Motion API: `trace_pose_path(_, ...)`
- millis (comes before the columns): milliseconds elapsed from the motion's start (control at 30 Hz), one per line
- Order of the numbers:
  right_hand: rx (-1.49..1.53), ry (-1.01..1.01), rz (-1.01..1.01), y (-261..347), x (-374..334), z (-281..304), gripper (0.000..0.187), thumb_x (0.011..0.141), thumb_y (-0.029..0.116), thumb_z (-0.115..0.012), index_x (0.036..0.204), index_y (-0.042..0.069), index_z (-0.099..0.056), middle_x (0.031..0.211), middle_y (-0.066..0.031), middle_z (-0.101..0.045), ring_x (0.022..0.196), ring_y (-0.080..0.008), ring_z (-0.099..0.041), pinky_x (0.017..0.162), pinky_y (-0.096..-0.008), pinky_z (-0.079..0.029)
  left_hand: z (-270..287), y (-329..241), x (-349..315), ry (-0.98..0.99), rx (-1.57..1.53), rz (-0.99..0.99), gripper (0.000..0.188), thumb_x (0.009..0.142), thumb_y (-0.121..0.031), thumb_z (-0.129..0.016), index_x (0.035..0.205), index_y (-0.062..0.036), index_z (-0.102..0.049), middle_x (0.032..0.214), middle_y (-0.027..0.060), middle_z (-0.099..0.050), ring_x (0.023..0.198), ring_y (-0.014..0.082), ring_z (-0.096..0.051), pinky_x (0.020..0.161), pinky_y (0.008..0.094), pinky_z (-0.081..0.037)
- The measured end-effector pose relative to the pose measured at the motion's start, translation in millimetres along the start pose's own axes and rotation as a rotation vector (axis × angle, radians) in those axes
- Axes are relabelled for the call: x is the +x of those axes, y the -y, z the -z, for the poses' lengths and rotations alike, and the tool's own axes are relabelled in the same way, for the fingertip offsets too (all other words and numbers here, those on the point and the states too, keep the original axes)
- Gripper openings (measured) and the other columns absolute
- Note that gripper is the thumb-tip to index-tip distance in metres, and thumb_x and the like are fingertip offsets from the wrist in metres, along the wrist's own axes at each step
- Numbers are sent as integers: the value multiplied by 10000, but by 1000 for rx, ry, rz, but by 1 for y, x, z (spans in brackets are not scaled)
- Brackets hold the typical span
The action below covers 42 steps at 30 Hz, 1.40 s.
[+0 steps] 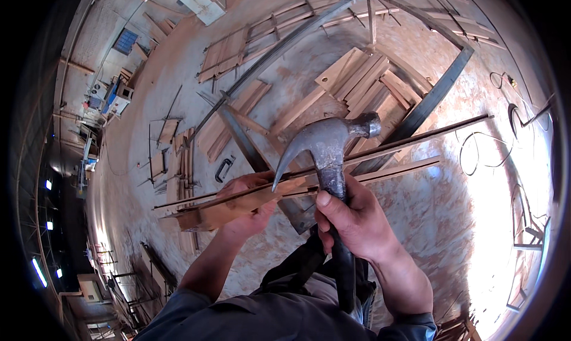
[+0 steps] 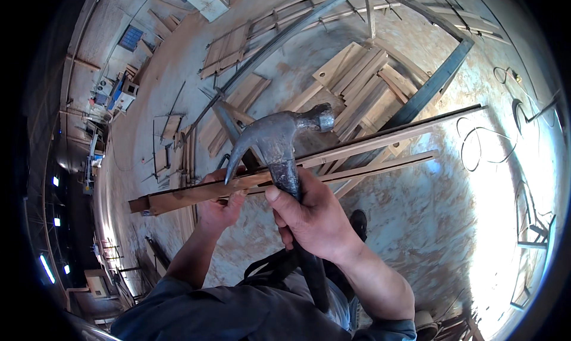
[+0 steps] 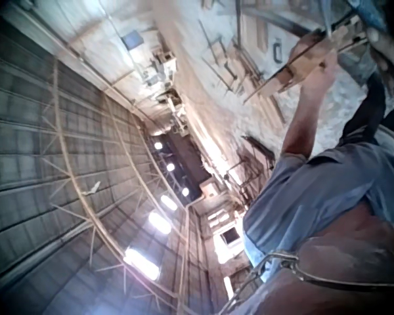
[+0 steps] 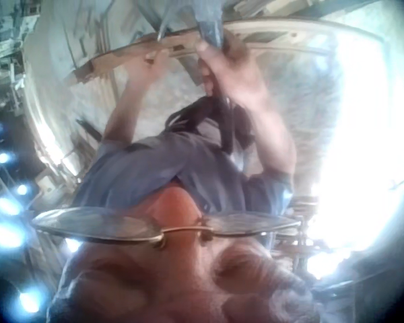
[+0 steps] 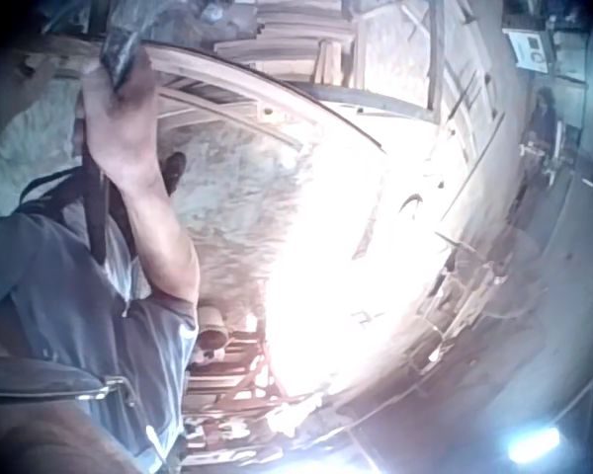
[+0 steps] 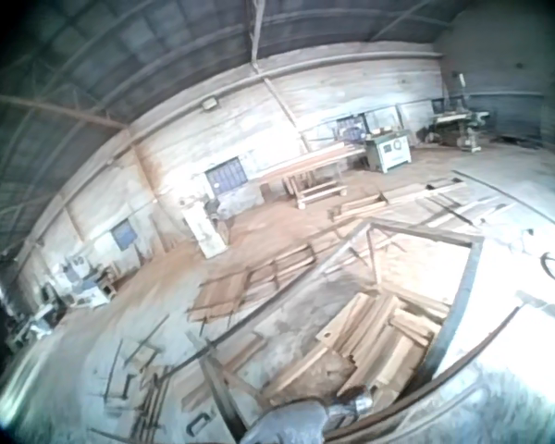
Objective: The person assembles wooden components in a workshop. They use a hammer to drive nails into a wooden frame and a hand saw to cut a small wooden block. The person also handles larger wooden panels and places them on a workbench.
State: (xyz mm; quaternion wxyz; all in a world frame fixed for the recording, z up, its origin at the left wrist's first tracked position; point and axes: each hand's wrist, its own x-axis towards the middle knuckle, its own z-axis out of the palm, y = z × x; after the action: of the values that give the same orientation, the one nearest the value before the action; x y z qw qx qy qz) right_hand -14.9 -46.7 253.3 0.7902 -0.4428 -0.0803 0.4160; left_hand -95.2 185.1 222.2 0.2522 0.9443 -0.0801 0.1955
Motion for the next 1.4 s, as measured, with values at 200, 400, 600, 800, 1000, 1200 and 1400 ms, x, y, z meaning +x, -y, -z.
trace_pose_path(200,6,-44,47,-13,-9,-8,427,935,385,-593,1042,-7,-459,634,-8,-501,456,-83,-516,394,-233,-442,-4,6,-3,14,-109,-10,261,838,-130,-694,1052,1,-623,1051,161,-649,907,243,-655,761,338,-509)
trace_pose_path(400,72,-105,29,-19,-19,-16,392,938,377,-590,1021,19,-453,636,-6,-498,449,-87,-516,392,-236,-456,-10,3,-5,-72,-109,-4,280,765,-120,-726,1005,-1,-645,942,120,-676,813,220,-671,722,326,-532)
trace_pose_path(600,151,-186,-76,-22,-24,-24,339,953,353,-567,1018,42,-449,638,-11,-489,438,-97,-516,384,-255,-477,-11,3,-11,-41,-63,-83,283,780,-104,-716,1026,9,-635,1007,138,-651,899,236,-656,782,325,-525)
trace_pose_path(800,151,-223,-35,-27,-28,-27,338,956,341,-567,1004,31,-441,636,-15,-488,434,-99,-516,381,-250,-471,-9,-5,-10,-19,-27,-61,265,796,-107,-713,1018,16,-636,1019,127,-650,919,231,-648,799,302,-517)
trace_pose_path(1000,124,-210,24,-33,-35,-24,356,948,339,-583,999,19,-436,616,-10,-487,435,-90,-516,375,-241,-460,-10,-8,-10,-19,-119,2,257,795,-74,-708,1022,20,-634,998,148,-661,888,235,-662,777,314,-525)
trace_pose_path(1200,191,-197,-22,-35,-30,-22,359,948,348,-582,1002,22,-442,617,-2,-491,437,-84,-515,376,-233,-461,-14,7,-11,-59,-149,-101,243,793,-84,-705,1001,11,-627,978,170,-665,875,259,-672,748,324,-531)
trace_pose_path(1400,218,-170,-49,-31,-24,-18,336,957,339,-567,1004,24,-457,620,2,-490,439,-82,-512,379,-231,-461,-12,3,-10,-48,-171,10,219,782,-82,-690,977,2,-643,949,174,-669,906,288,-676,719,352,-541)
